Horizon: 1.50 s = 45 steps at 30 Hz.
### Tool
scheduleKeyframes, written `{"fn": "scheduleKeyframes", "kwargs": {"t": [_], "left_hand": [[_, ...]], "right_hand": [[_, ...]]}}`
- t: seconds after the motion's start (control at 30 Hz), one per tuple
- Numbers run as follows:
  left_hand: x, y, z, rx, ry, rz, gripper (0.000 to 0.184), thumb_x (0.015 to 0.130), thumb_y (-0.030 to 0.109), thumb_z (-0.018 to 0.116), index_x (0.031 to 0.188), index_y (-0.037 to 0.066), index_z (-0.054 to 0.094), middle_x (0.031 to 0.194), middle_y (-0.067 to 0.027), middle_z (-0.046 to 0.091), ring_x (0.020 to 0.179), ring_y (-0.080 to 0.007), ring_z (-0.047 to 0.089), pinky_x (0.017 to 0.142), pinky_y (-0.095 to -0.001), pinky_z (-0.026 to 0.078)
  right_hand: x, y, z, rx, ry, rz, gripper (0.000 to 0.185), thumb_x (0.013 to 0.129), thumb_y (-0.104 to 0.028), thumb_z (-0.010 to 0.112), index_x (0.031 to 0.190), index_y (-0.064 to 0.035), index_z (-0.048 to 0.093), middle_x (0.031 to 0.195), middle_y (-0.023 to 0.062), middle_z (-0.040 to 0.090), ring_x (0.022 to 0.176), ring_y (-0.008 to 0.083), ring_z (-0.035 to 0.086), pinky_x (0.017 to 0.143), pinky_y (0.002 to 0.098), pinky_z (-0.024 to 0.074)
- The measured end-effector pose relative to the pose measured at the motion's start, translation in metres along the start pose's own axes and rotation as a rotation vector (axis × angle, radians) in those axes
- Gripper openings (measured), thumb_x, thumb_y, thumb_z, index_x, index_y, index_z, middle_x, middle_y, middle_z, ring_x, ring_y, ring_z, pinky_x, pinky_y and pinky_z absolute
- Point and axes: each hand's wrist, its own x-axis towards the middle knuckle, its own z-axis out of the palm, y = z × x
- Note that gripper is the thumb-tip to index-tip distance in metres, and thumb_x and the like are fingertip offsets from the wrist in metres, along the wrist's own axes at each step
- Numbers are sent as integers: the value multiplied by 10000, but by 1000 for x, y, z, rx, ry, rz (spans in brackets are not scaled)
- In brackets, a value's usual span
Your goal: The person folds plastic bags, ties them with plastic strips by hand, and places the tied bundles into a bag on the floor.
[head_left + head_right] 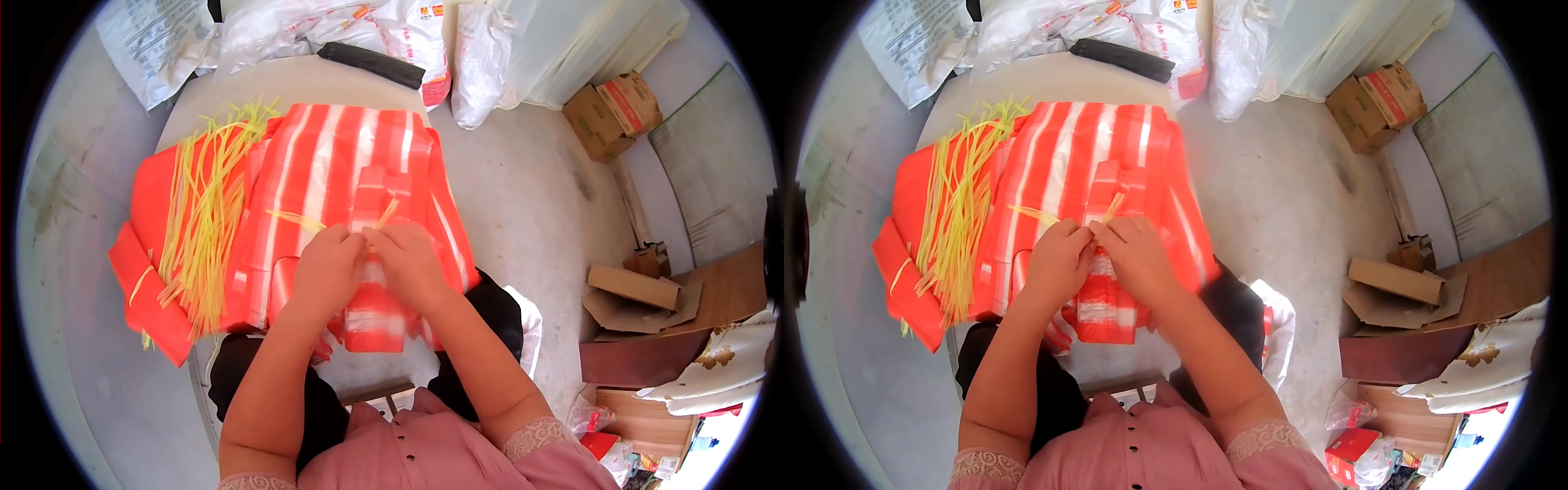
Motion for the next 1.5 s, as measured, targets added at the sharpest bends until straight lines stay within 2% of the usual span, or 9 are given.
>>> {"fn": "scheduleKeyframes", "kwargs": {"t": [0.17,0.37,0.47,0.67,0.77,0.87,1.07,1.37,1.5], "left_hand": [[1,0,-2,-67,18,7,90,925,75,688,1002,27,687,934,-141,624,918,-348,632,780,-442,524],[2,-5,5,-216,32,-23,98,918,41,692,1009,5,687,944,-154,642,887,-356,641,775,-421,525],[4,-7,5,-222,10,-51,101,922,40,690,1014,-1,689,931,-158,646,890,-350,645,777,-416,526],[3,-19,13,-298,150,-95,108,905,99,704,957,4,700,897,-172,663,892,-366,655,792,-466,532],[2,-18,1,-205,35,-216,115,907,90,717,911,-14,670,878,-162,654,869,-367,645,764,-447,533],[0,-20,3,65,35,-184,148,903,130,728,864,4,661,862,-174,646,866,-378,649,754,-475,534],[-1,-22,8,219,39,-175,203,895,182,743,827,6,669,853,-179,645,859,-382,650,753,-484,539],[0,-14,0,289,-21,-211,244,895,218,759,799,-1,711,855,-178,666,861,-362,659,763,-473,549],[1,-13,1,297,-37,-225,248,891,224,769,803,-4,724,854,-177,674,861,-358,662,768,-466,552]], "right_hand": [[2,4,-5,-89,-12,87,164,795,-6,689,956,-34,709,1034,110,655,1019,317,622,875,414,518],[4,12,-14,396,-226,328,78,867,-41,681,944,-41,696,929,142,660,905,352,648,777,463,529],[19,-8,-36,351,-340,483,44,921,-81,674,933,-41,690,967,146,673,910,351,655,784,472,527],[1,9,-4,88,46,148,113,931,-121,710,1015,-49,734,1026,125,694,979,345,659,840,446,536],[-12,17,4,87,95,180,189,920,-89,724,1103,-58,757,1108,125,685,1038,344,646,886,449,534],[-30,22,9,36,85,206,260,911,-73,732,1169,-66,761,1190,139,661,1085,347,631,933,454,527],[-37,20,4,-34,53,235,297,925,-113,729,1219,-81,759,1234,134,650,1129,343,616,966,450,516],[-33,17,-2,-69,33,247,268,914,-139,746,1177,-95,774,1181,90,665,1096,315,618,948,431,513],[-19,9,-18,-84,45,193,136,899,-138,743,1009,-64,772,1055,91,685,915,283,658,824,416,548]]}}
